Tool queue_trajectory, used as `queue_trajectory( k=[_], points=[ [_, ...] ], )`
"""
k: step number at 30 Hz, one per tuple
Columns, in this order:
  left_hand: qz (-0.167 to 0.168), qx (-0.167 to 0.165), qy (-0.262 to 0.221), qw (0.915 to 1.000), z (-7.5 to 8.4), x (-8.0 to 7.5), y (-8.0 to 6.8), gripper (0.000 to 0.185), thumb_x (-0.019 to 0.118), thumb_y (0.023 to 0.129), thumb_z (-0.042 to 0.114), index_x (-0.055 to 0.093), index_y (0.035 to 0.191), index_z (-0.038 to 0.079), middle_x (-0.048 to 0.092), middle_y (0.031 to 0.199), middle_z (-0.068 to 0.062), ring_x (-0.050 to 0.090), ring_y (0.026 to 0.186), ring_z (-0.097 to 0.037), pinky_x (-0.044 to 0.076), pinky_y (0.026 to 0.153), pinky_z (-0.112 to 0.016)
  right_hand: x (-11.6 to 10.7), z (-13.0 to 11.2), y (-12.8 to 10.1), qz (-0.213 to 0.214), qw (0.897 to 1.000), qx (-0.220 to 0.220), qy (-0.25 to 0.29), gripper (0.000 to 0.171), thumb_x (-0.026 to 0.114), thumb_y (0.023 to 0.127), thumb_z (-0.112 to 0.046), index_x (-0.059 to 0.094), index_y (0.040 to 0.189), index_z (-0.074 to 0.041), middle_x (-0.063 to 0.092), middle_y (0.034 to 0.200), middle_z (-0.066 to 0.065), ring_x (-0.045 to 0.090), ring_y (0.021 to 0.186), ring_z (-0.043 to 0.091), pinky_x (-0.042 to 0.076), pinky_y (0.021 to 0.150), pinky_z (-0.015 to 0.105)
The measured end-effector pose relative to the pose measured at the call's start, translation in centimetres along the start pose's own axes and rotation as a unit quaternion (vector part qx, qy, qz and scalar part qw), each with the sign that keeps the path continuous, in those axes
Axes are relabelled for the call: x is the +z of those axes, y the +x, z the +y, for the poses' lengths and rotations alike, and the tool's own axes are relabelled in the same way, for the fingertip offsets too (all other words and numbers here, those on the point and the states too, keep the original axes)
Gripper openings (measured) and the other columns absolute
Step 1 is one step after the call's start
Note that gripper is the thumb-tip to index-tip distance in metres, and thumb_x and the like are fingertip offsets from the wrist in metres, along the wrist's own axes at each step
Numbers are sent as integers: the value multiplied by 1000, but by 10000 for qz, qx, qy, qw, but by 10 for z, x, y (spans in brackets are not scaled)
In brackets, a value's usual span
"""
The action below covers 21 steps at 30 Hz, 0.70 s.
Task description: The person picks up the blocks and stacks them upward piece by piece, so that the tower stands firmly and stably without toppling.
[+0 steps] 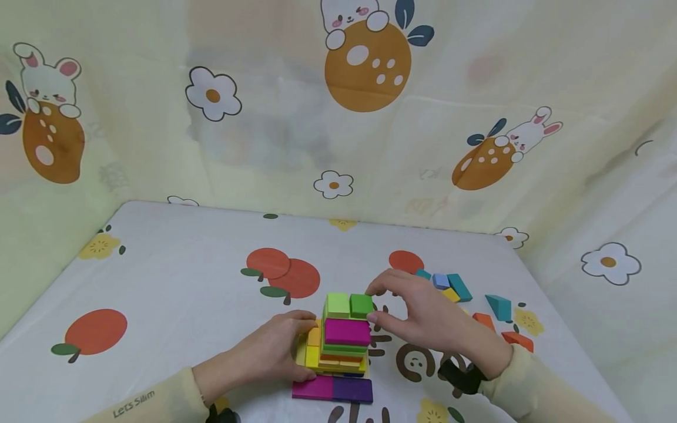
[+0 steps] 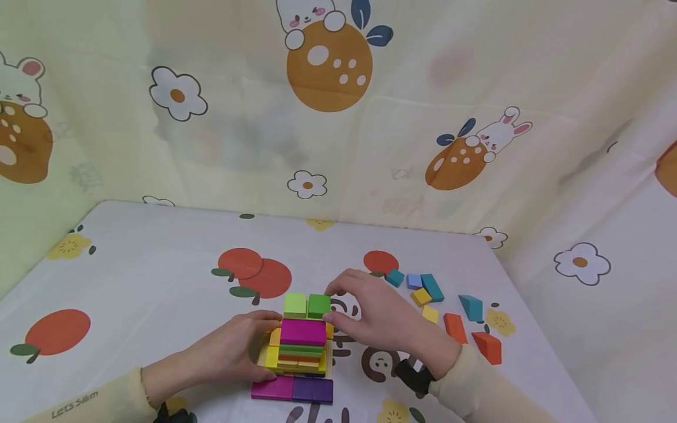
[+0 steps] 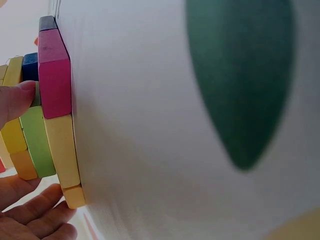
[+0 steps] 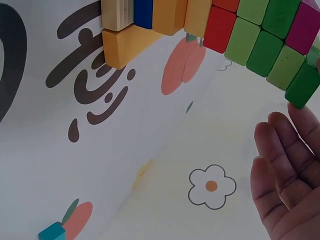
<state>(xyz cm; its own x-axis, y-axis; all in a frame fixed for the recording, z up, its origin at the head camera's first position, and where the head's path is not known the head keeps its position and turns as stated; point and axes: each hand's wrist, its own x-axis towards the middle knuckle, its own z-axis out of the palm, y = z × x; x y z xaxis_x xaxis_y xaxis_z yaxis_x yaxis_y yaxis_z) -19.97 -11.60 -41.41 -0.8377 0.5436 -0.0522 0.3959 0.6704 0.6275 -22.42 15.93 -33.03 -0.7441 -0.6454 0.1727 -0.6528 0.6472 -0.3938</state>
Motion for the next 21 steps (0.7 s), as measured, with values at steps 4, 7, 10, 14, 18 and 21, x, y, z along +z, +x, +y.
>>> queue_trajectory(
  k=[4,7,10,14,18,21],
  points=[
    [19,29,11,10000,0,0,0,74,91,72,31,65,133,-3,61,140,-16,60,127,-36,54,106,-50,0,0,0,8,10000,-27,-1,27,79,90,-26,68,114,-24,66,109,-16,60,100,3,58,87,30],
    [37,54,31,10000,1,0,1,74,92,72,31,65,132,-3,61,139,-17,60,127,-36,53,106,-50,0,0,0,4,10000,-33,1,27,79,90,-26,68,114,-24,66,109,-16,60,100,3,57,87,30],
    [25,36,22,10000,1,0,1,75,92,72,31,65,133,-3,61,140,-17,59,127,-36,53,106,-50,0,-1,0,-32,10000,-8,-9,26,78,90,-27,67,114,-24,66,109,-16,60,100,4,57,86,29],
    [-17,-24,-24,10000,1,0,1,75,91,72,32,64,133,-3,61,140,-16,59,128,-36,53,106,-50,0,-1,1,-95,10000,15,-12,26,77,92,-27,67,115,-24,66,110,-15,59,101,5,57,86,29],
    [-1,-28,-48,10000,1,0,0,75,91,72,31,64,133,-3,61,141,-17,59,128,-37,53,106,-51,0,-2,1,-100,9999,-16,14,26,77,91,-27,67,115,-24,66,110,-15,60,101,5,57,87,30],
    [25,-8,-34,10000,1,0,0,75,91,72,31,64,133,-4,61,141,-17,59,128,-38,53,107,-51,0,-2,1,-98,9999,-58,22,26,77,91,-27,67,115,-23,66,110,-14,59,101,5,57,86,29]
  ],
)
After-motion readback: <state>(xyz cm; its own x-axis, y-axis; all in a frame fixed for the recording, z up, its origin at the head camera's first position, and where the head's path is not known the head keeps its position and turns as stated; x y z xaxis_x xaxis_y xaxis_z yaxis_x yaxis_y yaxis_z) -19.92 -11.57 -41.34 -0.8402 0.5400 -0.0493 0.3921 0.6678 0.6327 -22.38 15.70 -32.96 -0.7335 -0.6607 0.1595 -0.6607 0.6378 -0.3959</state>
